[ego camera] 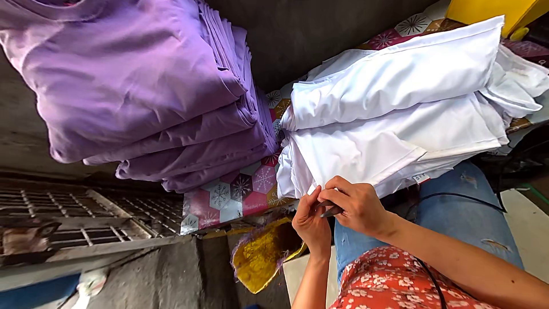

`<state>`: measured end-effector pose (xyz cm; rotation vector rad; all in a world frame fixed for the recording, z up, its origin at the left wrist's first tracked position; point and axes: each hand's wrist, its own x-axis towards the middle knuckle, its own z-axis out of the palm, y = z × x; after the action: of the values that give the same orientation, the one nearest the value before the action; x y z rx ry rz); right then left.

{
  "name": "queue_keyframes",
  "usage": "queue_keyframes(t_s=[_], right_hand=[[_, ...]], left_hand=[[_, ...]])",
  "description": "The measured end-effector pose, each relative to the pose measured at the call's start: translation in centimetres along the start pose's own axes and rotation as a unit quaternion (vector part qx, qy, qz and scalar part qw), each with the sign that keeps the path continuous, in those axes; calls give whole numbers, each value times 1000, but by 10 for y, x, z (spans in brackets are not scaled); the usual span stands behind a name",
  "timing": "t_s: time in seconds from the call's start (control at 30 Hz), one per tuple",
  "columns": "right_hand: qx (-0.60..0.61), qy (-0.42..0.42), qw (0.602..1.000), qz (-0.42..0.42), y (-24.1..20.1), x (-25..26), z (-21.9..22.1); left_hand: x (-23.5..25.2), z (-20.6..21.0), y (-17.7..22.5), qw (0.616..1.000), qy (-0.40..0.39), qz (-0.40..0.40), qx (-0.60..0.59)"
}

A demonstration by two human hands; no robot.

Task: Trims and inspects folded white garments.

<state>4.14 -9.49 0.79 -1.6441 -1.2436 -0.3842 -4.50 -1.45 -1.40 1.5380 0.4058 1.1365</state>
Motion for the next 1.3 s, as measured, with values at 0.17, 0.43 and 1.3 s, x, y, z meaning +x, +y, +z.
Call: queue_keyframes(t_s=[0.17,0.43,1.3], right_hand=[[319,-95,892,305,-1,3,-24],[506,-328,621,501,9,11,-35],[297,-93,922,230,-16,3,-27]], left_hand=[[2,-4,2,999,21,-24,26],[1,-5,11,991,17,-130,-21],[0,-10,5,997,26,7,73]])
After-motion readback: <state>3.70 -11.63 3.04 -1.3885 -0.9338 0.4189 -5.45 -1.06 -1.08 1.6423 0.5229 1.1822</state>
